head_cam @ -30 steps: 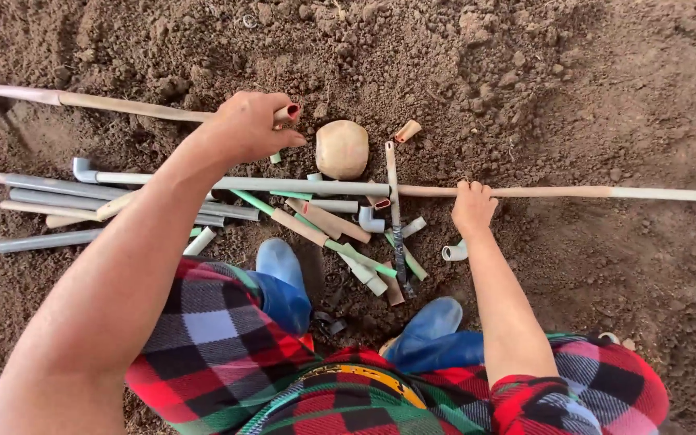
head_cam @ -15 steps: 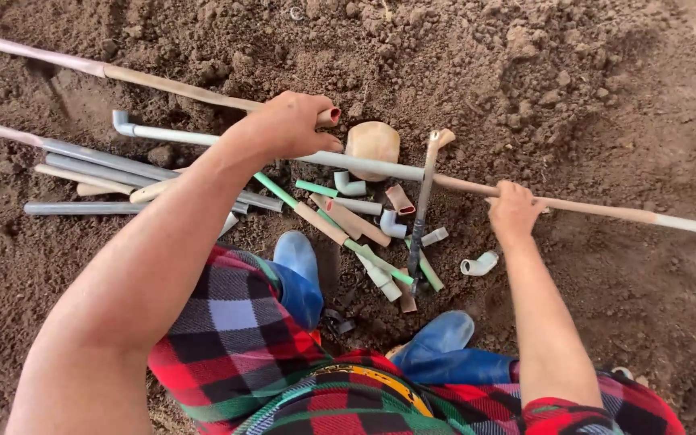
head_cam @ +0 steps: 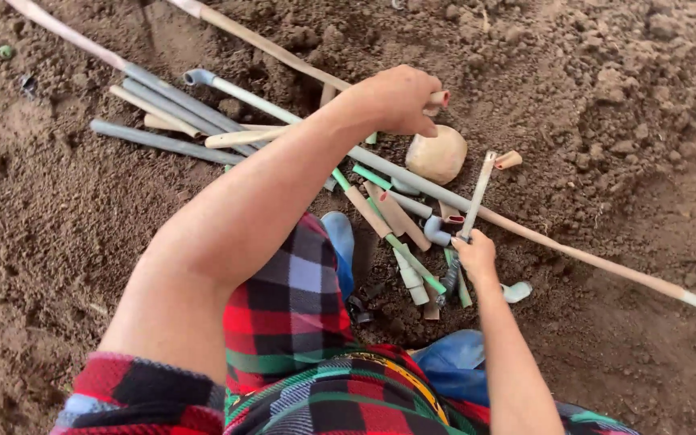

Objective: A person uses a hacksaw blade to cut and score PVC pipes and wooden sticks on a dirt surface, eventually fitting pipe pieces together.

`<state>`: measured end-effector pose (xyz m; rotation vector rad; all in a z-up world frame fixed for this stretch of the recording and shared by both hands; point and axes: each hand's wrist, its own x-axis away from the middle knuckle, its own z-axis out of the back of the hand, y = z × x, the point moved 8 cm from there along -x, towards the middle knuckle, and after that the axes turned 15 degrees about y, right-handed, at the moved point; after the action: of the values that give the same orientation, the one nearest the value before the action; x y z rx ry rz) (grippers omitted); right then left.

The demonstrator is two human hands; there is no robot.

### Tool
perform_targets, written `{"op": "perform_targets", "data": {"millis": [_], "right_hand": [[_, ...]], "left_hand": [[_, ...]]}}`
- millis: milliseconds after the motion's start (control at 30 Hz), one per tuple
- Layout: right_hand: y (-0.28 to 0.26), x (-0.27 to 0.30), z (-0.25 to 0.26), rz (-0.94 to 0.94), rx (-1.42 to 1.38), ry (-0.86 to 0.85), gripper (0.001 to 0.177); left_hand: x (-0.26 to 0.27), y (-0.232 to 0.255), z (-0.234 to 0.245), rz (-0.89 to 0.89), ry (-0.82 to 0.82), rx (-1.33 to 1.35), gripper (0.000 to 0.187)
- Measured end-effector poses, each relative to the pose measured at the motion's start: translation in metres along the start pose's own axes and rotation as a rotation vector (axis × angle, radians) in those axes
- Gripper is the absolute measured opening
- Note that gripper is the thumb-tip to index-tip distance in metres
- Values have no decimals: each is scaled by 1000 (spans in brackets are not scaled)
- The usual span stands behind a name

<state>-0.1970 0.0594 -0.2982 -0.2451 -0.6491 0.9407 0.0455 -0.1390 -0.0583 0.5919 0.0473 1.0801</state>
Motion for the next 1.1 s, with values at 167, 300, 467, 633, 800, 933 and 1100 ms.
{"op": "perform_targets", "data": {"millis": [167, 300, 467, 633, 800, 933, 1100], "right_hand": [[11, 24, 9, -59, 372, -489, 30], [10, 17, 20, 122, 644, -454, 22], [-10, -36, 48, 291, 543, 124, 32], [-4, -61, 21, 444, 581, 281, 30], [-9, -66, 28, 504, 621, 333, 16], [-44, -49, 70, 442, 458, 266, 5], [-79, -21, 109, 247, 332, 82, 9]], "left_hand": [[3, -11, 8, 32, 25, 17, 32], [6, -2, 11, 58, 13, 22, 28], [-2, 1, 3, 12, -2, 8, 32], [1, -5, 2, 70, -52, -6, 33], [5, -7, 0, 119, -99, 17, 36], [5, -10, -1, 122, -102, 14, 34], [18, -6, 15, 159, -90, 0, 31]]}}
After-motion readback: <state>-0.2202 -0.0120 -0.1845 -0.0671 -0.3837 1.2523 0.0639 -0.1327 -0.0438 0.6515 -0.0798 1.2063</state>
